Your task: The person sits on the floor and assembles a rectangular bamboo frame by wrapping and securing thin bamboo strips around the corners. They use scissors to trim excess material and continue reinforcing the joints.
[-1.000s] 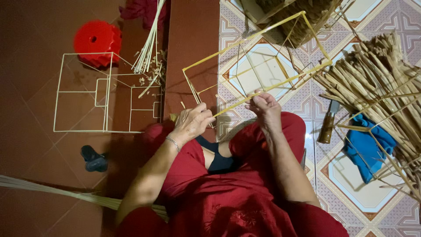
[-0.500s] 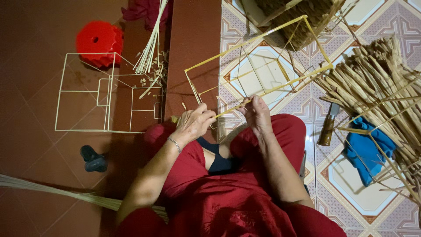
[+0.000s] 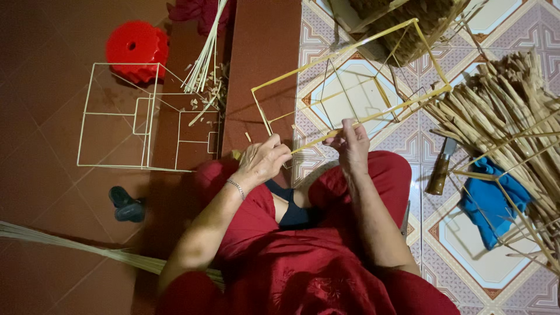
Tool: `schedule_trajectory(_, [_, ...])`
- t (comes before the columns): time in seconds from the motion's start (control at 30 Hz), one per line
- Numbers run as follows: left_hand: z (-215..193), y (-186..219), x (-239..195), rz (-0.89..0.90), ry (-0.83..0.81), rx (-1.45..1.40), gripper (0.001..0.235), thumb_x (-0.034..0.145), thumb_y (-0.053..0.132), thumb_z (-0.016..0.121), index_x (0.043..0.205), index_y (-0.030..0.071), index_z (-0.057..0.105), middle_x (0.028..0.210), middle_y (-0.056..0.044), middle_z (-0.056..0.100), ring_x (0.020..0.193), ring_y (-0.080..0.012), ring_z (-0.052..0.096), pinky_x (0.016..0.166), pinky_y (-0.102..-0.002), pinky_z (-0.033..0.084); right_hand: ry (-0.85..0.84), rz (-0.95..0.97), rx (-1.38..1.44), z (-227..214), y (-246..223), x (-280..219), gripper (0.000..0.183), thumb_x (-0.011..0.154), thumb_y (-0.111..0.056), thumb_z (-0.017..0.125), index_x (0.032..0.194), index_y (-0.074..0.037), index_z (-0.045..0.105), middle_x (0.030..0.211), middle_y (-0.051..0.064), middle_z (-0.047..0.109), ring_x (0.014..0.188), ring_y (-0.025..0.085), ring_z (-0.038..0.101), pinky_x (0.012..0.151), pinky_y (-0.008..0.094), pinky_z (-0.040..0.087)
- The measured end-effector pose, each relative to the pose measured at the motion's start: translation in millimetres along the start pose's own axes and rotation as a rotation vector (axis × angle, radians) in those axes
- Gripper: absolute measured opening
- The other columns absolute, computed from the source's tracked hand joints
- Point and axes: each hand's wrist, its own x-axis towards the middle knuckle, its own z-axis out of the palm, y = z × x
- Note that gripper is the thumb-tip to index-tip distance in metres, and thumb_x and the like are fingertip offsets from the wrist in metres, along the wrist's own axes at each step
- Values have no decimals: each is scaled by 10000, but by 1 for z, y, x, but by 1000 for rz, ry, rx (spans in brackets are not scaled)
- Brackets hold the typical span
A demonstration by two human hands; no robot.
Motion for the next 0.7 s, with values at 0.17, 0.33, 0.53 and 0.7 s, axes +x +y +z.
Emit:
schedule_trajectory(0.17, [0, 2, 2, 7, 3, 31, 119, 933, 238, 695, 885, 129, 695, 904, -99, 591, 736, -357, 680, 624, -497, 542, -123, 16, 64, 0, -6, -4, 202, 1002, -242, 694, 1066, -68, 613, 872, 78, 707, 732, 196, 706, 711, 380, 619])
schedule_trajectory(0.33, [2, 3, 0, -27, -21, 25, 119, 940, 240, 684, 890, 132, 688, 906, -107, 587, 737, -369, 678, 623, -507, 542, -105, 31, 46, -8, 1, -5, 185, 1030, -228, 710, 1022, -60, 632, 880, 85, 704, 642, 178, 640, 595, 336, 558])
schedule_trajectory(0.53, [2, 3, 2, -56, -14, 43, 146, 942, 264, 687, 881, 131, 685, 903, -115, 582, 734, -388, 666, 623, -530, 530, 39, 13, -22, 1, -8, -1, 285, 955, -91, 639, 1214, -36, 534, 829, 138, 699, 624, 189, 668, 608, 354, 609])
schedule_trajectory(0.7, [4, 2, -1, -36, 17, 23, 151, 947, 259, 678, 877, 124, 676, 902, -109, 580, 735, -378, 668, 617, -519, 535, -23, -26, -81, 2, -16, -10, 343, 969, -43, 580, 1292, 36, 497, 957, 184, 726, 702, 206, 707, 686, 358, 628])
